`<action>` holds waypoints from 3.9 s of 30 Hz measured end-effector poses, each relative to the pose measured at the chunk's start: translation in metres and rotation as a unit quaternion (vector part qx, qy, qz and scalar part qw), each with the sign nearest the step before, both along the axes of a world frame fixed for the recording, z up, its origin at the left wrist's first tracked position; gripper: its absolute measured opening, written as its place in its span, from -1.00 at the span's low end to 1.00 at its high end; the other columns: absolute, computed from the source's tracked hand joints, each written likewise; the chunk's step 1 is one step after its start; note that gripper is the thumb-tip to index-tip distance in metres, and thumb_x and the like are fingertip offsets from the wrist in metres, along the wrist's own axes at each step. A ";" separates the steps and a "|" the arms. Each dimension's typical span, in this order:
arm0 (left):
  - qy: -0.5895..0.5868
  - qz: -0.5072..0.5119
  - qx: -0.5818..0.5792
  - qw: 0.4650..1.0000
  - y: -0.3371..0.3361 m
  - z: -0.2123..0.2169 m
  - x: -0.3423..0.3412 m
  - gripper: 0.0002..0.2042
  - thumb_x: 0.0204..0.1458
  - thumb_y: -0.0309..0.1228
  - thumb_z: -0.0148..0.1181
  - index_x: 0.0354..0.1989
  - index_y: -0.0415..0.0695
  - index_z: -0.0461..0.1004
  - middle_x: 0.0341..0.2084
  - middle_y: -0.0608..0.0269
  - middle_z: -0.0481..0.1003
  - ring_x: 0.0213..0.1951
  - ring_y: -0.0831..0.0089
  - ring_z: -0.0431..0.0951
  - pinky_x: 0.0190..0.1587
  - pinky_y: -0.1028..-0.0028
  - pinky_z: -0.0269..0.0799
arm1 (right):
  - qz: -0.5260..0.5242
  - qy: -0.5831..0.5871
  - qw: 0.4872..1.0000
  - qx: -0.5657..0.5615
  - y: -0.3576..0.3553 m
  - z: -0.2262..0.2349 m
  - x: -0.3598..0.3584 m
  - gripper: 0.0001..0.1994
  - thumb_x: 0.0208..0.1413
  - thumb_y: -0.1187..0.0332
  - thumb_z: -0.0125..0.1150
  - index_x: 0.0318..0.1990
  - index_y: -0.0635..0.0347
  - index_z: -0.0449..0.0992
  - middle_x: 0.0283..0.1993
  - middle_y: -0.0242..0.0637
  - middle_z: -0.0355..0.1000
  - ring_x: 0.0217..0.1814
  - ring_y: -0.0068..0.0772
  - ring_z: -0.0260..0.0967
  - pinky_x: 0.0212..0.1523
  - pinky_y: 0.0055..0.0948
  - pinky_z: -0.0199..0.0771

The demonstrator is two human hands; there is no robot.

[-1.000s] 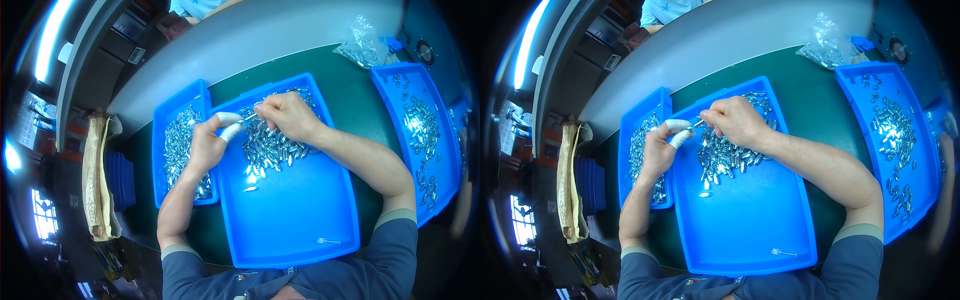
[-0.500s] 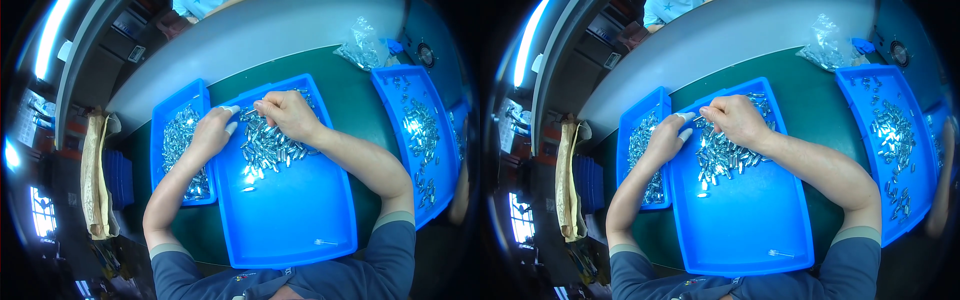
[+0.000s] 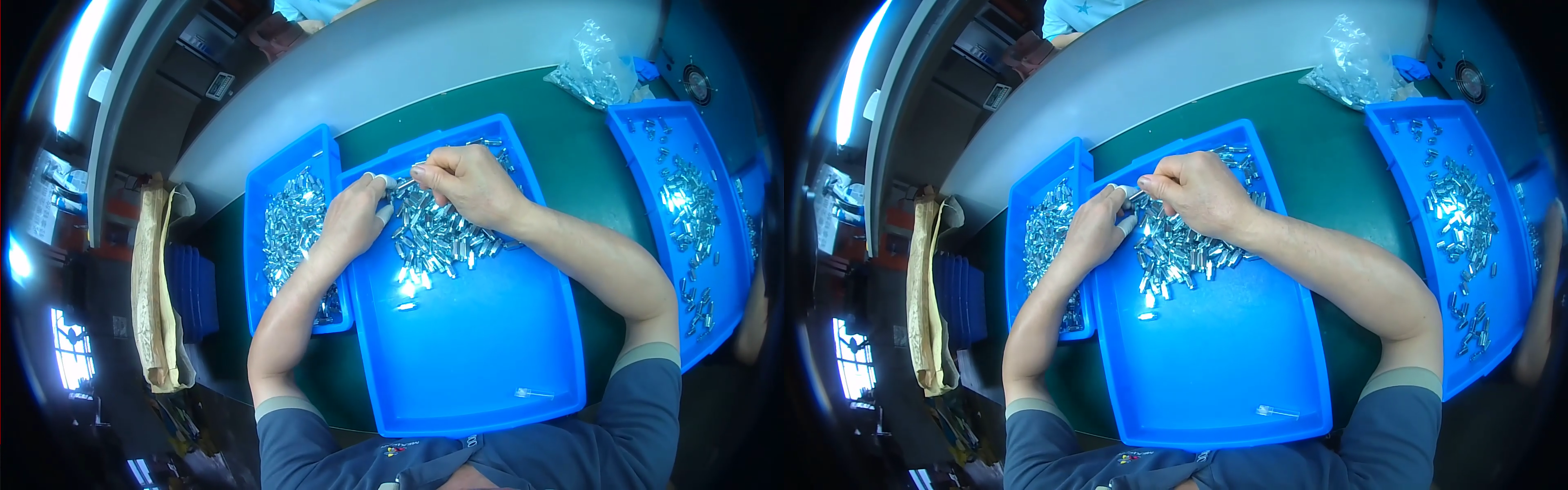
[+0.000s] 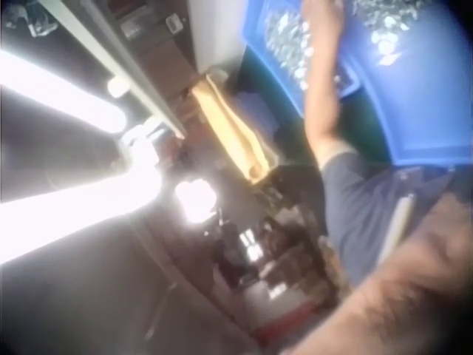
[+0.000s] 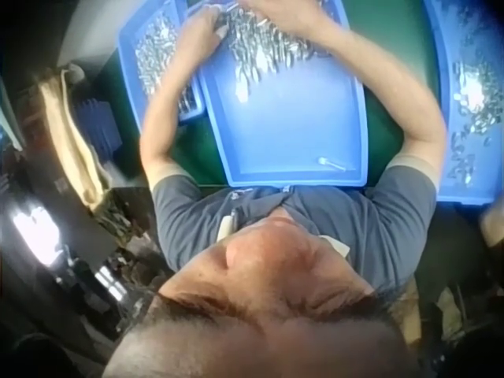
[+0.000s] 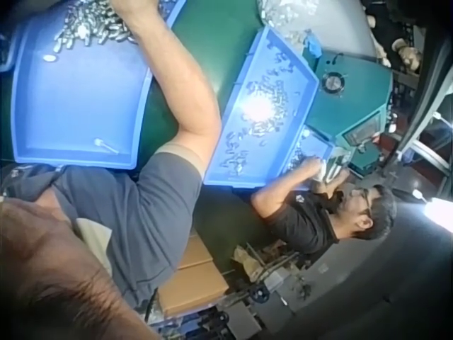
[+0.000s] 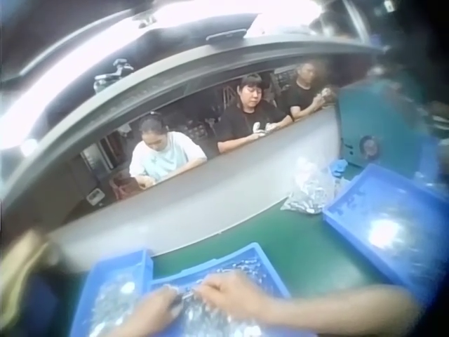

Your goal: The person sorts small silver metal components by hand, placing them into blue plastic trays at a manual workstation.

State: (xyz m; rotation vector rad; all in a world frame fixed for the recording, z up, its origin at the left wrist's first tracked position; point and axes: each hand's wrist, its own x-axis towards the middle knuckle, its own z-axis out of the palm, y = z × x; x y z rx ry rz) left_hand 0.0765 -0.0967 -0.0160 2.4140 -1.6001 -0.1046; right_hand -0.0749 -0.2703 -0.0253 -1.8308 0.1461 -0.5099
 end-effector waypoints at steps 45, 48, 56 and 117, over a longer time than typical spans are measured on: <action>0.118 0.037 -0.115 0.986 0.015 0.043 -0.002 -0.87 0.08 -0.50 0.38 -0.25 -0.28 0.59 -0.44 0.22 0.62 -0.37 0.50 0.62 -0.26 0.46 0.52 | -0.042 -0.008 0.999 -0.014 -0.004 -0.004 0.000 -0.67 0.31 0.20 0.21 -0.40 0.27 0.62 -0.59 -0.33 0.49 -0.53 -0.55 0.41 -0.47 -0.40 0.36; 0.013 0.145 -0.079 0.986 0.038 0.049 0.034 -0.86 0.06 -0.46 0.39 -0.25 -0.23 0.61 -0.41 0.08 0.64 -0.35 0.32 0.66 -0.26 0.35 0.53 | -0.066 -0.017 0.998 0.016 -0.006 -0.002 0.003 -0.65 0.32 0.18 0.19 -0.41 0.27 0.62 -0.60 -0.35 0.49 -0.54 -0.56 0.41 -0.47 -0.41 0.37; -0.059 0.016 -0.119 0.991 0.020 0.021 0.019 -0.76 0.02 -0.36 0.41 -0.16 -0.17 0.63 -0.23 0.05 0.63 -0.15 0.07 0.63 -0.09 0.20 0.53 | -0.050 -0.006 0.999 -0.018 -0.001 0.001 0.000 -0.64 0.34 0.18 0.20 -0.45 0.25 0.60 -0.61 -0.39 0.47 -0.54 -0.64 0.37 -0.50 -0.48 0.33; -0.140 -0.078 -0.127 0.979 0.004 -0.001 0.014 -0.71 0.01 -0.47 0.34 -0.05 -0.14 0.59 -0.21 0.09 0.56 -0.11 0.07 0.59 -0.06 0.17 0.53 | -0.063 -0.009 0.998 -0.026 -0.001 -0.002 0.002 -0.55 0.36 0.13 0.15 -0.53 0.26 0.58 -0.67 -0.33 0.44 -0.61 -0.53 0.38 -0.53 -0.39 0.32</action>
